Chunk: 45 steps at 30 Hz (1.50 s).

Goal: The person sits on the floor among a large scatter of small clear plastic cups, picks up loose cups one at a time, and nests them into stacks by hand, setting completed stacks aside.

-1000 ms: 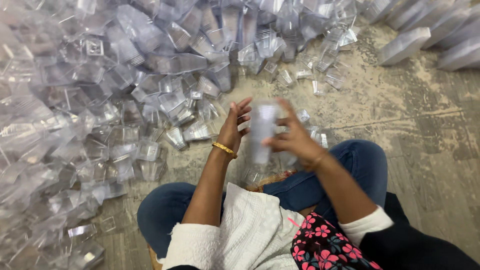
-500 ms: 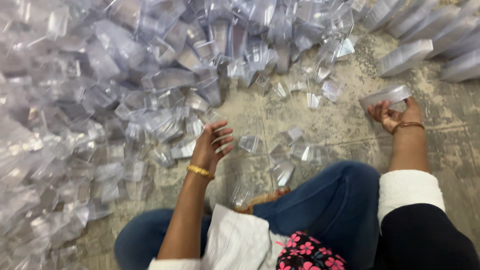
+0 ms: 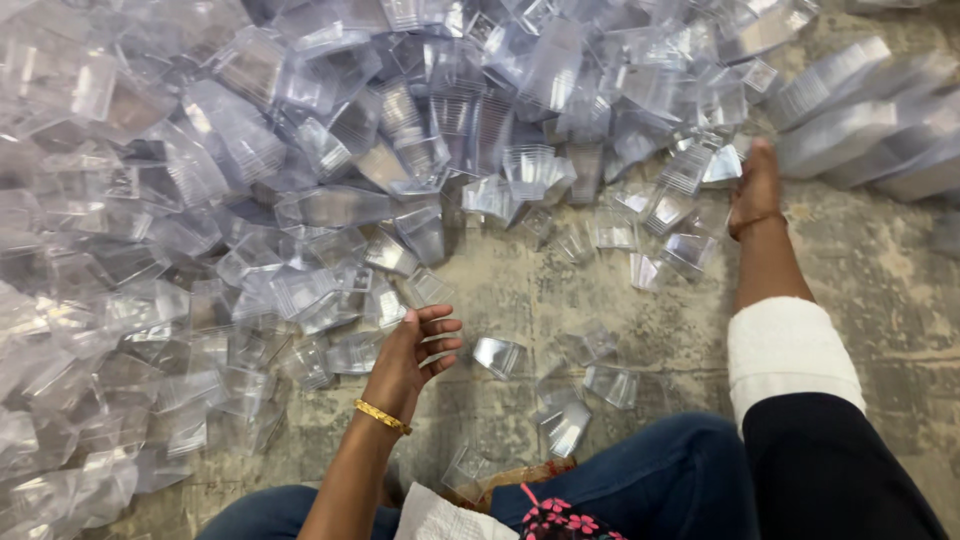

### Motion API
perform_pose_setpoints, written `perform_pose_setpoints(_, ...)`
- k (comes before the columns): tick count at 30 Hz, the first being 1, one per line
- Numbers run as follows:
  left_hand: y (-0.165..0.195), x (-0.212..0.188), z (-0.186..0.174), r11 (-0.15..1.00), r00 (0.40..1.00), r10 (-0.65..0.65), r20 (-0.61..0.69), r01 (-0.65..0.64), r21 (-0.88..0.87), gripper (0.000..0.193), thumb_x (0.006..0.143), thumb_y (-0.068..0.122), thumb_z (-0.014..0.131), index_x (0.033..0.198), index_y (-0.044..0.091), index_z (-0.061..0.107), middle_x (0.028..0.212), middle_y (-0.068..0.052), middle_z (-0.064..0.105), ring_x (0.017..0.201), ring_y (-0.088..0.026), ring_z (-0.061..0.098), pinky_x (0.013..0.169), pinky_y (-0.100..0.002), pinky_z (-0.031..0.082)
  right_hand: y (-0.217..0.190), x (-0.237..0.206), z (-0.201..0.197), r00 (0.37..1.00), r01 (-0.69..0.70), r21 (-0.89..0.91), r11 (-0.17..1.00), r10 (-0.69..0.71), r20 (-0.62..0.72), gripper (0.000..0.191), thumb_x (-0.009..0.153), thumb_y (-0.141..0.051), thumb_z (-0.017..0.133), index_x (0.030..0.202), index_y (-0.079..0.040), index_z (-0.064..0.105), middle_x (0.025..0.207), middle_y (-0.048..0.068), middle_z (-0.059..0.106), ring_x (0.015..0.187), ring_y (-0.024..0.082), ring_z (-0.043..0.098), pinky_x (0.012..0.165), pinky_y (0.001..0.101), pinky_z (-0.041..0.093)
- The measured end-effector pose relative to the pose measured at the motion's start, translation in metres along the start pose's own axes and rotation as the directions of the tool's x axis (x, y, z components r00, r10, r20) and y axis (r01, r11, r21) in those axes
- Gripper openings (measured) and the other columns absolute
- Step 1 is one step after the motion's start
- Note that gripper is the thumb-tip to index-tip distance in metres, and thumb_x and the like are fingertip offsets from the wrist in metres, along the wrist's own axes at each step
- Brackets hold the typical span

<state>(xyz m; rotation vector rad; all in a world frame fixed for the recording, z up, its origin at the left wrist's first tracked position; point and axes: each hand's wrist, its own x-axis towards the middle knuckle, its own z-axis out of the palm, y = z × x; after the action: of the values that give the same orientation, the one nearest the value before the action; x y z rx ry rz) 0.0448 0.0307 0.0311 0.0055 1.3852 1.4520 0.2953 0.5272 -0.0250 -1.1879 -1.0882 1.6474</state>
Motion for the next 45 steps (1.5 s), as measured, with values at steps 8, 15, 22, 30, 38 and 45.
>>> perform_pose_setpoints(8, 0.005, 0.043, -0.038, 0.469, 0.712, 0.693, -0.115, -0.324, 0.822, 0.039, 0.107, 0.045, 0.046, 0.128, 0.019, 0.067, 0.128, -0.015, 0.06, 0.121, -0.031, 0.057, 0.102, -0.047, 0.05, 0.021, -0.038, 0.108, 0.919, 0.194, -0.287, 0.938, -0.072, 0.388, 0.088, 0.086, -0.049, 0.081, 0.157, -0.025, 0.035, 0.151, 0.013, 0.047, 0.132, 0.031, 0.051, 0.105, 0.0467, 0.05)
perform_pose_setpoints(15, 0.046, 0.049, -0.114, 0.708, 0.545, 0.458, -0.702, 0.254, 0.659, 0.066, 0.094, 0.053, 0.057, 0.154, 0.033, 0.041, 0.168, -0.016, -0.004, 0.148, -0.061, 0.003, 0.104, -0.077, 0.027, 0.053, -0.135, 0.183, 0.726, 0.622, -0.586, 0.52, -0.104, 0.679, 0.078, 0.089, -0.059, 0.07, 0.157, -0.029, 0.046, 0.166, 0.017, 0.024, 0.155, 0.042, 0.018, 0.122, 0.0562, 0.024)
perform_pose_setpoints(22, 0.021, 0.066, -0.12, 0.556, 0.5, 0.659, -0.562, 0.179, 0.812, 0.061, 0.102, 0.057, 0.051, 0.156, 0.029, 0.049, 0.166, -0.03, -0.013, 0.157, -0.048, 0.01, 0.123, -0.06, 0.023, 0.016, -0.209, 0.148, 0.594, 0.322, -0.622, 0.714, 0.359, 0.72, 0.063, 0.086, -0.059, 0.06, 0.139, -0.025, 0.065, 0.169, 0.002, 0.031, 0.154, 0.026, 0.022, 0.117, 0.0546, 0.021)
perform_pose_setpoints(30, 0.008, 0.064, -0.044, 0.37, 0.875, 0.436, -0.212, 0.041, 0.928, 0.063, 0.097, 0.051, 0.047, 0.156, 0.033, 0.04, 0.157, -0.02, 0.036, 0.155, -0.042, 0.017, 0.116, -0.08, 0.002, 0.01, -0.199, 0.02, 0.911, -0.276, -0.2, 0.94, 0.189, -0.367, 0.037, 0.092, -0.036, 0.067, 0.116, -0.013, 0.052, 0.113, 0.005, 0.053, 0.105, 0.029, 0.05, 0.084, 0.0473, 0.043)
perform_pose_setpoints(38, 0.022, 0.03, -0.024, 0.324, 0.631, 0.759, 0.159, -0.578, 0.749, 0.041, 0.099, 0.028, 0.059, 0.14, 0.022, 0.06, 0.153, -0.028, 0.036, 0.134, -0.043, 0.052, 0.114, -0.043, 0.044, 0.019, -0.267, 0.05, 0.819, -0.484, -0.298, 0.823, 0.546, 0.178, 0.078, 0.095, -0.057, 0.055, 0.159, -0.022, 0.026, 0.163, 0.016, 0.036, 0.152, 0.034, 0.03, 0.11, 0.0694, 0.034)
perform_pose_setpoints(45, 0.028, 0.021, -0.037, 0.271, 0.939, 0.342, -0.024, -0.074, 0.96, 0.03, 0.094, 0.036, 0.064, 0.116, 0.017, 0.074, 0.122, -0.017, 0.071, 0.118, -0.039, 0.064, 0.104, -0.047, 0.048, 0.036, -0.318, 0.051, 0.983, 0.073, -0.581, 0.811, 0.04, 0.179, 0.038, 0.096, -0.034, 0.07, 0.118, -0.004, 0.065, 0.1, 0.008, 0.069, 0.09, 0.018, 0.066, 0.077, 0.0362, 0.057)
